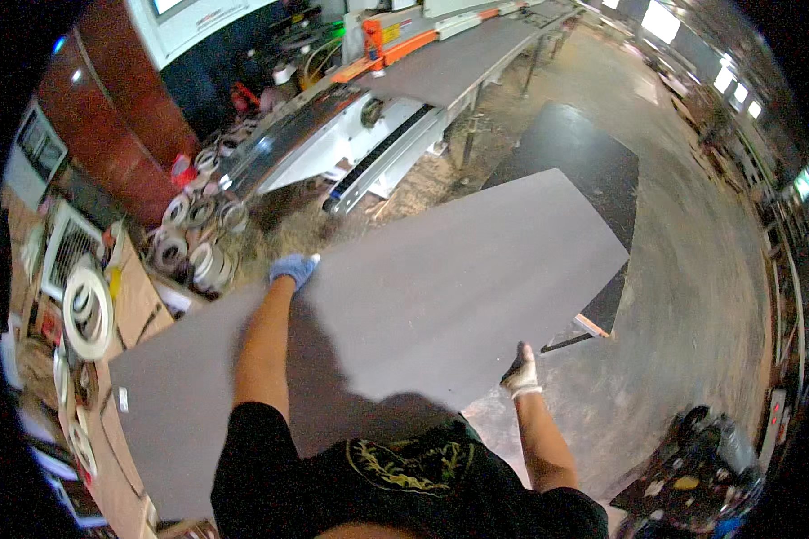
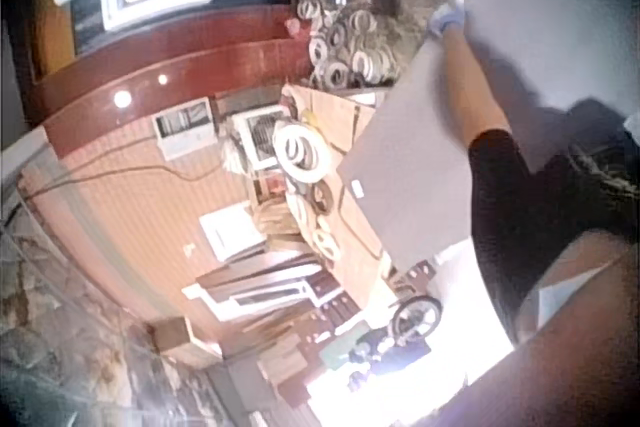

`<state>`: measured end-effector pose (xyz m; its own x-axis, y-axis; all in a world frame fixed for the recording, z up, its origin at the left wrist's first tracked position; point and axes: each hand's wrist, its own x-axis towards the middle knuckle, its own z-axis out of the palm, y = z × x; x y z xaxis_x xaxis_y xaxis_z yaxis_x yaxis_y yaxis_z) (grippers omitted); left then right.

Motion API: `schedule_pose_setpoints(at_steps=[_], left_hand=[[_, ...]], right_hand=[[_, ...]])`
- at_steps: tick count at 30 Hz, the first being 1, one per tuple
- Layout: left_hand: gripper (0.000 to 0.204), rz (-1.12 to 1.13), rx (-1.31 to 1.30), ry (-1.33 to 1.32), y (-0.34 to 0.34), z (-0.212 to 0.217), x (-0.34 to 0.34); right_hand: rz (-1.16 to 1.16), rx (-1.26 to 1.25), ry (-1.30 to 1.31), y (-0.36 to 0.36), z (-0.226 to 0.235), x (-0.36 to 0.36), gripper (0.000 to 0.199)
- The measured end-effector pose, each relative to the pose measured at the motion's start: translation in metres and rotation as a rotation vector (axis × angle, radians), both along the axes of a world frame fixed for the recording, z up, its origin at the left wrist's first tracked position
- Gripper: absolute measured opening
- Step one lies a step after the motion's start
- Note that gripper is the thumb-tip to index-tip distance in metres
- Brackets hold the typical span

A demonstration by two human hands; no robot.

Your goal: The person repeatedly picks up large flat panels from the floor and places them onto a conveyor or table. The person handles the panels one at a time, walking back and forth between the floor and the conveyor.

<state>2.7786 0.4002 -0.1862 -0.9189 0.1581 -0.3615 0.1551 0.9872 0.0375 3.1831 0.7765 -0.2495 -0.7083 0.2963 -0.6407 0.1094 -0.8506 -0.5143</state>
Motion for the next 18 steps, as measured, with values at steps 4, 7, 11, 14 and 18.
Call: schedule_pose_setpoints(at_steps=[4, 7, 11, 14, 18], left_hand=[[0.064, -0.035, 0.038, 0.193, -0.012, 0.009, 0.023], [0.063, 0.028, 0.024, 0.186, -0.03, 0.049, 0.033], [0.057, 0.072, -0.003, 0.179, -0.083, 0.107, 0.047], [0.06, 0.168, 0.005, 0.205, -0.168, 0.101, 0.044], [0.065, 0.239, 0.025, 0.211, -0.22, 0.118, 0.048]], right_hand=[[-0.022, -0.159, 0.011, 0.025, -0.034, -0.018, 0.06], [-0.051, -0.123, 0.04, 0.008, -0.029, -0.035, 0.06], [-0.06, -0.063, -0.097, -0.028, -0.034, -0.055, 0.06], [-0.037, -0.095, 0.132, -0.087, -0.006, -0.083, 0.06], [0.025, -0.097, 0.187, -0.133, 0.003, -0.115, 0.058]])
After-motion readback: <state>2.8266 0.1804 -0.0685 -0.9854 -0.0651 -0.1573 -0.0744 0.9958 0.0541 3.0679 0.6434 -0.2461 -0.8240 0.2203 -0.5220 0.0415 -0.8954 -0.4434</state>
